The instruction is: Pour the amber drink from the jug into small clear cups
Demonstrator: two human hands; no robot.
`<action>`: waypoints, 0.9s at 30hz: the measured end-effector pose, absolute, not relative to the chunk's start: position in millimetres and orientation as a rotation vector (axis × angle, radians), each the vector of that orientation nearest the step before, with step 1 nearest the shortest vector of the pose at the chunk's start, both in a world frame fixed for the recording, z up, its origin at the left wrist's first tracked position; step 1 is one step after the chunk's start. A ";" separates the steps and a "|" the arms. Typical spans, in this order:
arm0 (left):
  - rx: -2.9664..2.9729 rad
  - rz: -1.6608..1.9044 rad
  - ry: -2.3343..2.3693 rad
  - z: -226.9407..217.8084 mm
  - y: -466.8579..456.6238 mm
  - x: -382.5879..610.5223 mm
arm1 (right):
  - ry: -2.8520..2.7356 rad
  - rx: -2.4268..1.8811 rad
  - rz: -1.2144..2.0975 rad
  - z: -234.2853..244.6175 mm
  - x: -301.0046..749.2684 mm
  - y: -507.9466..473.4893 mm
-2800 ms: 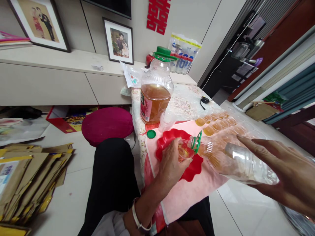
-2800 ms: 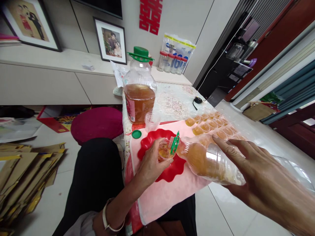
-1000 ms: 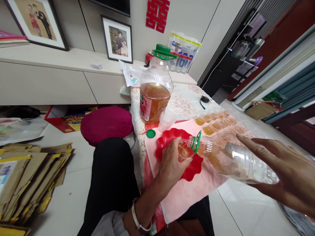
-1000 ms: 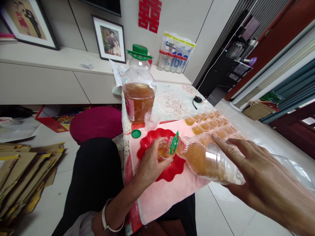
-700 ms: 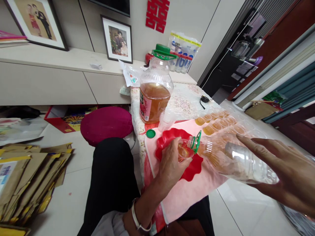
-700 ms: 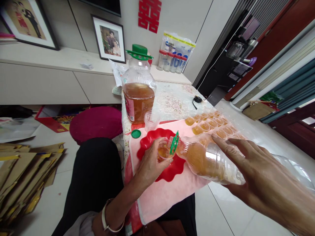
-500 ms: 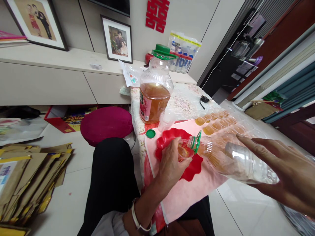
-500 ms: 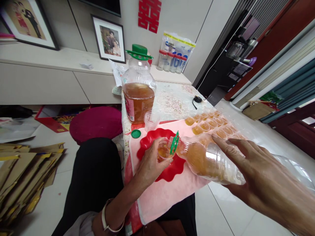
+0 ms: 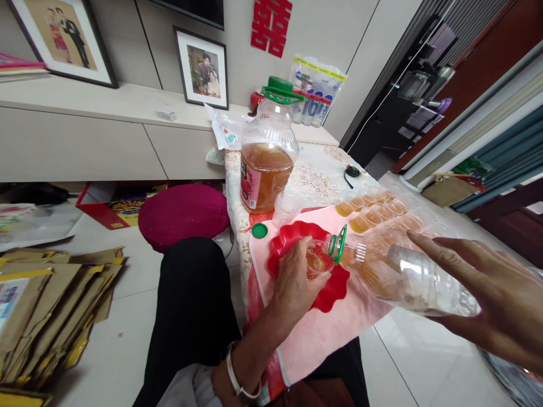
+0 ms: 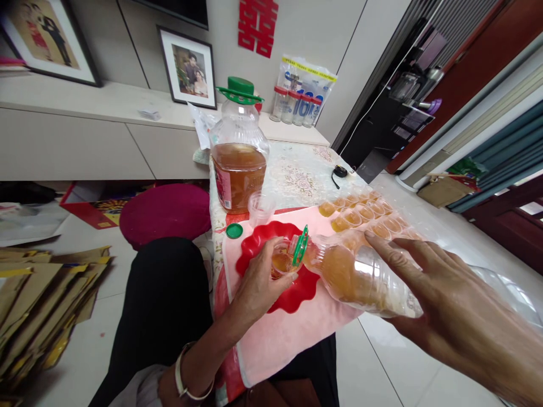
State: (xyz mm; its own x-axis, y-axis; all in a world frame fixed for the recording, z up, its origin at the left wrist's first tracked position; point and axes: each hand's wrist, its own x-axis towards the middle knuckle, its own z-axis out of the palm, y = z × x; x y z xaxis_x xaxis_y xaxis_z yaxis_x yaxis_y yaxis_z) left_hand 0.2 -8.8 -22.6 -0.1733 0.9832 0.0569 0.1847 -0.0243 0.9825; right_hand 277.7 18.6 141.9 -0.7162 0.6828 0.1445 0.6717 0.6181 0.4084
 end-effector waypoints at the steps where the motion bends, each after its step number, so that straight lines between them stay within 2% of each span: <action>1: 1.285 1.282 1.460 -22.7 -8.7 0.4 | 2.806 1.177 0.680 141.9 276.8 18.9; 27: 1.281 1.290 1.444 -22.5 -7.8 1.0 | 2.842 1.099 0.718 141.3 271.0 19.2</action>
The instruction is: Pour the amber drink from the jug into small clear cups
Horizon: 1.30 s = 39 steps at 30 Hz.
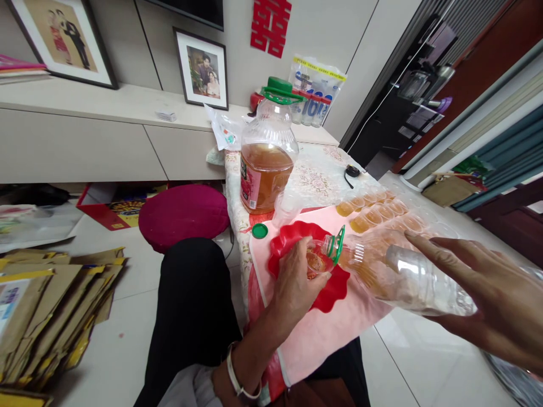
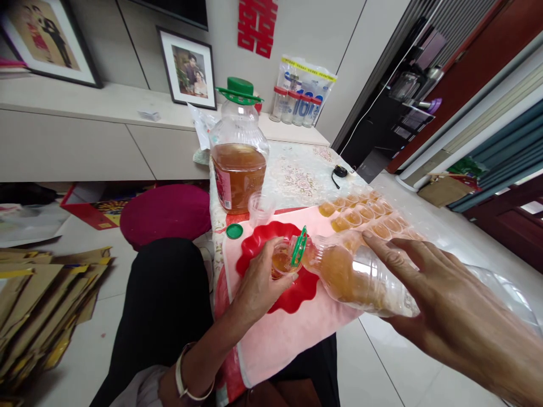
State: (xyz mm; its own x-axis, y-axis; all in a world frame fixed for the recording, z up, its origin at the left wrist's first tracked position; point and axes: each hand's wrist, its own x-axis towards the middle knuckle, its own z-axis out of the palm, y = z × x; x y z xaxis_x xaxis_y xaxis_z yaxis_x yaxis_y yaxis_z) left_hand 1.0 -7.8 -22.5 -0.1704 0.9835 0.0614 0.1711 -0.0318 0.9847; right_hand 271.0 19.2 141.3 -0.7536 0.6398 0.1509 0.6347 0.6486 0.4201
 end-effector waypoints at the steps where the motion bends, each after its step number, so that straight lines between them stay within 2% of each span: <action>1: 1.281 1.292 1.443 -22.7 -7.9 1.0 | 2.844 1.092 0.723 141.8 271.1 19.2; 13: 1.292 1.309 1.440 -25.5 -7.8 1.1 | 2.869 1.077 0.687 141.7 264.4 17.0; 18: 1.290 1.313 1.435 -28.7 -6.8 -0.8 | 2.862 1.144 0.541 140.9 259.0 11.8; 28: 1.287 1.274 1.413 -30.0 -4.9 -4.3 | 2.935 1.477 0.227 119.3 261.5 2.4; 39: 1.241 1.198 1.454 -24.7 -4.9 -6.7 | 3.099 2.143 -0.219 107.9 270.3 -1.0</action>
State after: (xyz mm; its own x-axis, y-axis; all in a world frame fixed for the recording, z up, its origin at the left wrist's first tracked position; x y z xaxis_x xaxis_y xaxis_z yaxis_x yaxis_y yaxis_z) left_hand -6.7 -4.9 -24.7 -0.1385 0.9901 -0.0225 0.1675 0.0459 0.9848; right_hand 270.3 -1.0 107.9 -0.2238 0.8766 0.4259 0.8080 0.4113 -0.4219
